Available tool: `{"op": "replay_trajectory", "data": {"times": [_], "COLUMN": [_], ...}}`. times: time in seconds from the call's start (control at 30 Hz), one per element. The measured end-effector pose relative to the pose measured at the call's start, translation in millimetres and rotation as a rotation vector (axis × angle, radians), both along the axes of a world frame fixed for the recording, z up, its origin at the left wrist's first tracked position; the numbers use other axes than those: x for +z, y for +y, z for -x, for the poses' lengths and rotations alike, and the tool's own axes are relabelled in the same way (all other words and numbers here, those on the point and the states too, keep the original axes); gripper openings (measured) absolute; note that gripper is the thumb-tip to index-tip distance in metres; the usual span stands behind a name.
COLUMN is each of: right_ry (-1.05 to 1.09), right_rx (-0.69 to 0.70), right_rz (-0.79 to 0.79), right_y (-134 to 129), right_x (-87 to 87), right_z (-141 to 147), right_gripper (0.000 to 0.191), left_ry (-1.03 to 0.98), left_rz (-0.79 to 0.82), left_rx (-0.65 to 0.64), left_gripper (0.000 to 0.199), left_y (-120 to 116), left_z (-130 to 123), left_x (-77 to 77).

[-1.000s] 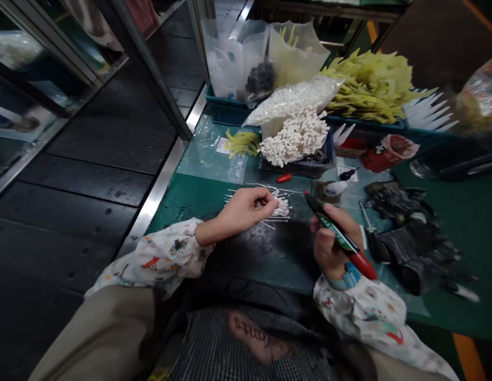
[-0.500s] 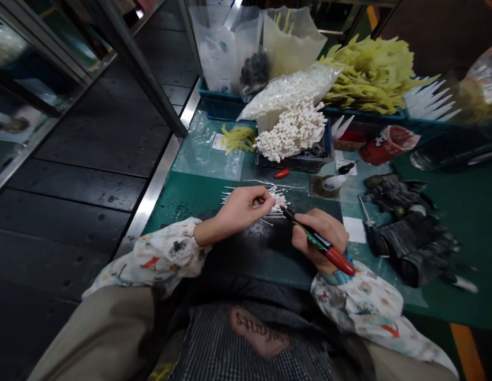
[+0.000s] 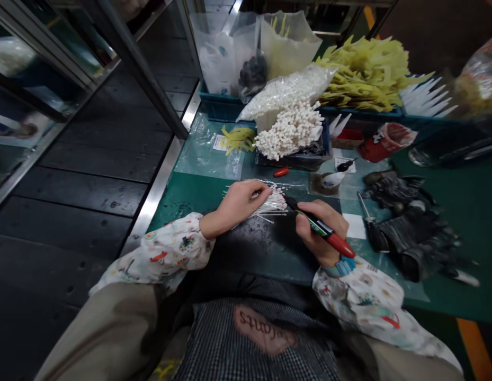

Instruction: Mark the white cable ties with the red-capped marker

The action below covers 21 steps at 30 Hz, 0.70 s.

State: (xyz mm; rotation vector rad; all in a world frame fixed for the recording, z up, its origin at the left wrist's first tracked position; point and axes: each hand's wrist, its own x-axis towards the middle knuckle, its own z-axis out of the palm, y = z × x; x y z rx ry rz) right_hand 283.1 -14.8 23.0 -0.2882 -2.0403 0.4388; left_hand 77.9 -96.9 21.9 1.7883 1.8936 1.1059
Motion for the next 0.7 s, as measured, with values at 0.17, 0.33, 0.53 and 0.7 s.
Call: {"op": "replay_trajectory", "data": {"times": [0.17, 0.33, 0.53, 0.7], "right_ry": [-0.03, -0.073, -0.081, -0.031], "right_rx": [0.059, 0.041, 0.019, -0.021], "right_rz": [-0.03, -0.061, -0.034, -0.006], "right_y": [-0.9, 0.0, -0.6, 1.0], "right_x": [-3.8, -8.8, -9.3, -6.1], "right_z": [2.5, 3.9, 3.2, 1.3], "right_gripper": [0.018, 0.017, 0.013, 0.015], "left_ry": [-0.016, -0.03, 0.011, 0.184], "left_rz": [0.016, -0.02, -0.02, 0.0], "left_rx": [0.0, -0.018, -0.009, 0.002], "left_gripper": [0.025, 0.023, 0.025, 0.026], "left_y": [-1.0, -1.7, -2.2, -1.4], "left_z": [-3.0, -4.7, -4.0, 2.1], "left_x": [1.9, 1.6, 1.5, -4.6]}}
